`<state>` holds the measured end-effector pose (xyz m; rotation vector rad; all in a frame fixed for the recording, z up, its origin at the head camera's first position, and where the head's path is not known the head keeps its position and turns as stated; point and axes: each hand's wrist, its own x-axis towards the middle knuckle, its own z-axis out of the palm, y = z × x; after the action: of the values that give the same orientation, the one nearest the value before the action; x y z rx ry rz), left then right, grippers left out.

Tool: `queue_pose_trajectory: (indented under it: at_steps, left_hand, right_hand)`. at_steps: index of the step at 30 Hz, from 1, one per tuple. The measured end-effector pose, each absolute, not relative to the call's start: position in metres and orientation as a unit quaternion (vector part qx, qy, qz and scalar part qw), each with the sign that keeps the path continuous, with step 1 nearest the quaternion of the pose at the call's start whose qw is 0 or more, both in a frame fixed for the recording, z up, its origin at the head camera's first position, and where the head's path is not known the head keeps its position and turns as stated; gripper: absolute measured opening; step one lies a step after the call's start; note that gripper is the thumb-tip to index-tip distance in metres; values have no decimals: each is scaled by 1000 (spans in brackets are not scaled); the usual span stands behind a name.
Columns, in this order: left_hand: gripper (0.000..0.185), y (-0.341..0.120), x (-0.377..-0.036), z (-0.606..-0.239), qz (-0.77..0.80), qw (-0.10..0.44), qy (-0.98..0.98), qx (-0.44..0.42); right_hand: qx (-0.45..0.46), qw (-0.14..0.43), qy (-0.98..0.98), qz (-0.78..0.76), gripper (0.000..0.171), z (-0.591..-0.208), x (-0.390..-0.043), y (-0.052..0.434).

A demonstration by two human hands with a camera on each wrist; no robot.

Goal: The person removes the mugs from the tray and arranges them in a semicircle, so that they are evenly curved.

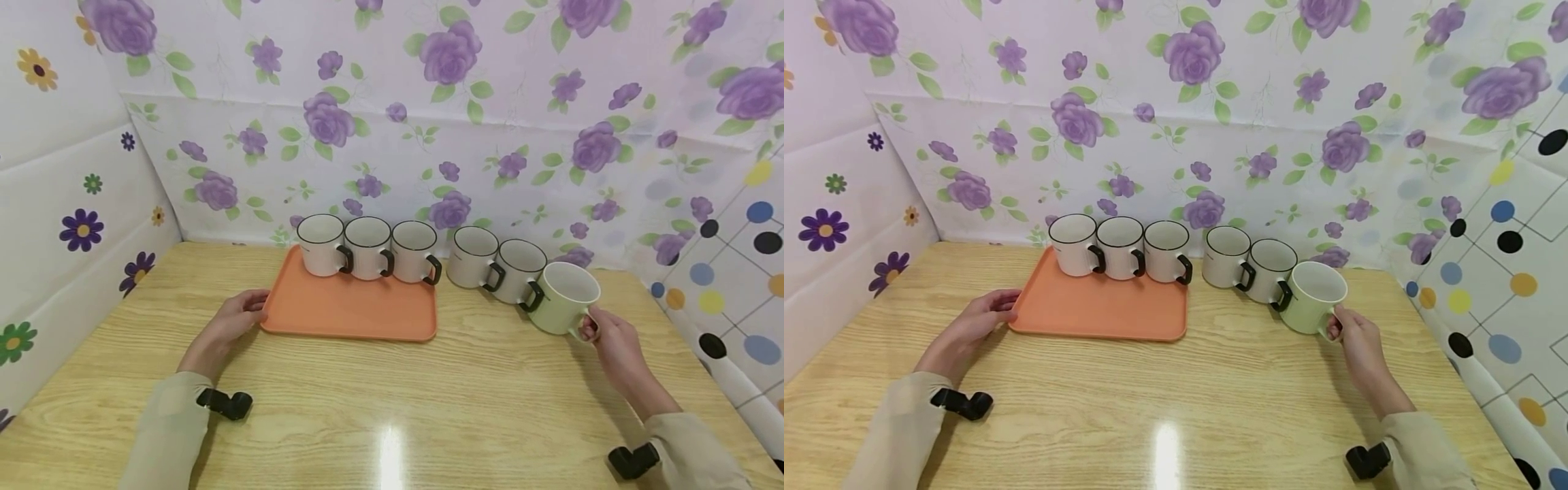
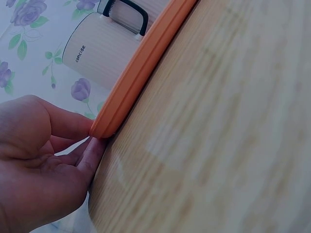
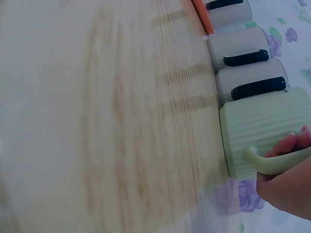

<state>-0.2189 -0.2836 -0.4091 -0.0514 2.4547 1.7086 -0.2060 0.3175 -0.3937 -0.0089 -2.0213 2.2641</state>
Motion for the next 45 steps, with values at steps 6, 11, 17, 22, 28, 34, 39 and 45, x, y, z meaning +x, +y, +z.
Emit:
queue_pose_trajectory:
  at_steps: [6, 11, 17, 22, 28, 34, 39, 45]
  left_hand:
    - [54, -282, -218, -407, 568, 75, 819, -26]
    - [55, -282, -219, -407, 566, 72, 821, -28]
    - [55, -284, -219, -408, 565, 72, 822, -25]
    - [55, -285, -219, -407, 565, 73, 822, -22]
    - [55, -286, -220, -410, 562, 71, 824, -16]
    - [55, -285, -220, -410, 566, 68, 821, -14]
    - [55, -285, -220, -409, 566, 70, 821, -14]
    - [54, -284, -220, -409, 565, 70, 822, -14]
  right_hand:
    - [-44, 59, -707, 703, 36, -391, -205, 319]
    - [-66, 59, -735, 673, 37, -388, -205, 321]
    - [-62, 47, -747, 660, 37, -388, -206, 322]
    - [-46, 32, -756, 652, 36, -387, -206, 323]
    - [-80, 86, -779, 616, 32, -380, -203, 324]
    - [-112, 158, -717, 670, 20, -356, -208, 325]
    - [-76, 184, -703, 683, 10, -330, -219, 321]
    - [-19, 168, -716, 677, 5, -307, -235, 302]
